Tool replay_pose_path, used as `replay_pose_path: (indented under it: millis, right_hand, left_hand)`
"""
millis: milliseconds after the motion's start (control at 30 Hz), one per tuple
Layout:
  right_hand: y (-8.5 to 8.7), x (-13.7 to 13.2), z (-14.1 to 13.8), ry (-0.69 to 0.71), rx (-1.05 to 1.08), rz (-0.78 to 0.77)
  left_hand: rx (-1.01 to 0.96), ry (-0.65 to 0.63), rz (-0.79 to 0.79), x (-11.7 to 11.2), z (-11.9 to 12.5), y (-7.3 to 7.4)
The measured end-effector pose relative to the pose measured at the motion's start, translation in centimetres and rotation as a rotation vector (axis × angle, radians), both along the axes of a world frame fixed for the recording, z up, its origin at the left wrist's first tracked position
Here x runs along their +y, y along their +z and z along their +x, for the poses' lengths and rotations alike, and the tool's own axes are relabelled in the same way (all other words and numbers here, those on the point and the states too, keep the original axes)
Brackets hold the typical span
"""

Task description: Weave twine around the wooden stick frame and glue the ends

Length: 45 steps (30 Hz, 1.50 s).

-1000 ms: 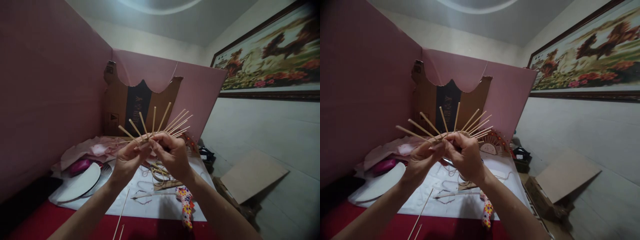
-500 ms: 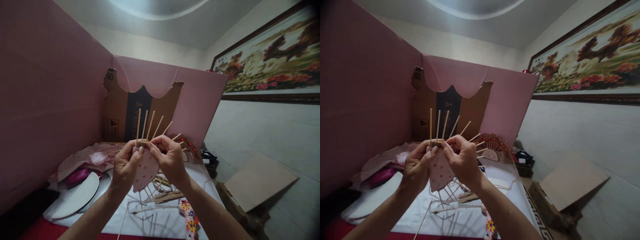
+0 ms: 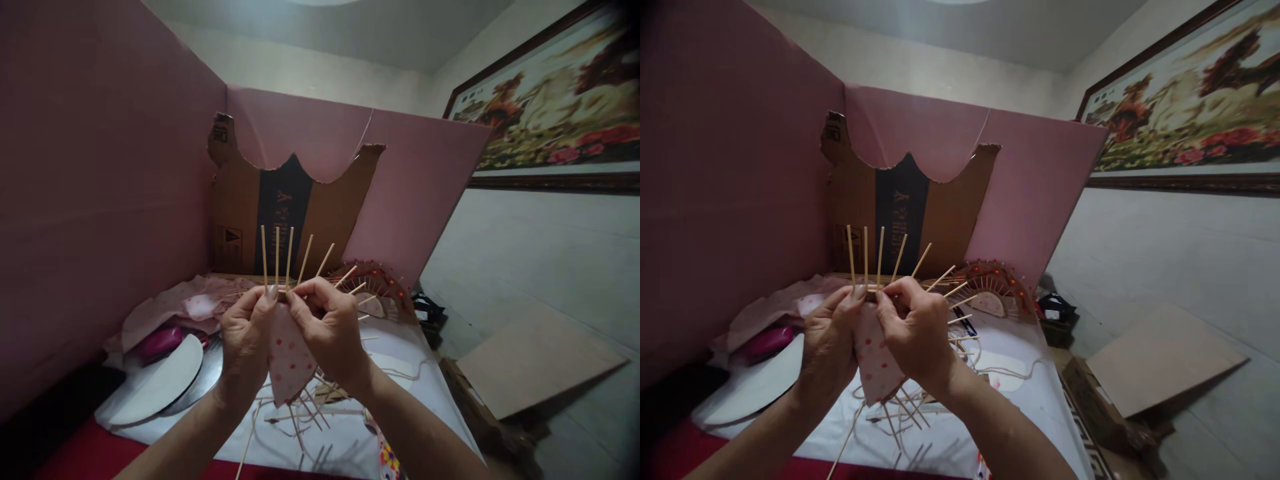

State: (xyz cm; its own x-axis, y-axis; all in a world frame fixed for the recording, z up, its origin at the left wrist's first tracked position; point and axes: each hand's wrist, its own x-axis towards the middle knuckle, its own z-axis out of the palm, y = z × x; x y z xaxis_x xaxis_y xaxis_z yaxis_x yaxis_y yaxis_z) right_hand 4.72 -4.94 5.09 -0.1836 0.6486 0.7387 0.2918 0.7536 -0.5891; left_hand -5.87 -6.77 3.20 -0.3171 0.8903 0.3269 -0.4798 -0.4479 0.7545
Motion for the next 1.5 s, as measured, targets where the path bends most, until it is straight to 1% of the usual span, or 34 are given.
replay_pose_path:
  millis: [233,333,433,567,633,733,867,967,1100,1233,1333,1400,1500]
  right_hand:
    - [0.0,0.2,0.3,-0.038,-0.019,0.039]
    - [-0.1,0.2,0.4,-0.055,-0.031,0.045]
    - [-0.5,0.1,0.5,-0.056,-0.032,0.038]
    - [-0.9,-0.4,0.7,-0.020,-0.014,0.043]
    - [-0.7,-0.7,0.8,-0.008,-0.006,0.063]
    - [-0.2,-1.1,1.0,0.004,-0.001,0.112]
    - [0.3,-1.4,1.4,0.000,-0.020,0.225]
    - [0.3,-1.1,1.5,-0.026,-0.015,0.274]
    - [0.5,-0.5,1.6,-0.031,0.049,0.248]
    - [1.2,-0.2,2.0,-0.031,0.141,0.223]
    - [1.5,-0.1,2.6,-0.028,0.167,0.180]
    - [1.5,-0.1,3.1,-0.027,0.142,0.131]
    - [1.5,-0.1,3.9,-0.029,0.077,0.086]
  left_hand:
    - [0.086,0.014,-0.003,0.6,-0.1,-0.1]
    - [0.094,0.014,0.009,0.7,0.0,-0.3]
    - [0.098,0.060,0.019,0.9,-0.1,-0.8]
    - [0.143,0.109,0.050,0.9,-0.2,-1.4]
    - [0.161,0.125,0.062,0.7,-0.2,-1.3]
    - [0.161,0.137,0.084,0.3,0.0,-0.7]
    - [0.156,0.123,0.135,-0.2,0.1,0.0]
    - [0.142,0.052,0.161,-0.1,0.1,0.1]
    - [0.151,-0.097,0.203,0.3,0.5,0.5]
    - [0.149,-0.135,0.204,0.9,1.3,1.4]
    - [0.107,-0.185,0.168,1.2,1.9,2.0]
    - [0.068,-0.227,0.134,1.3,2.3,2.1]
    - [0.017,-0.263,0.104,1.3,2.8,1.8]
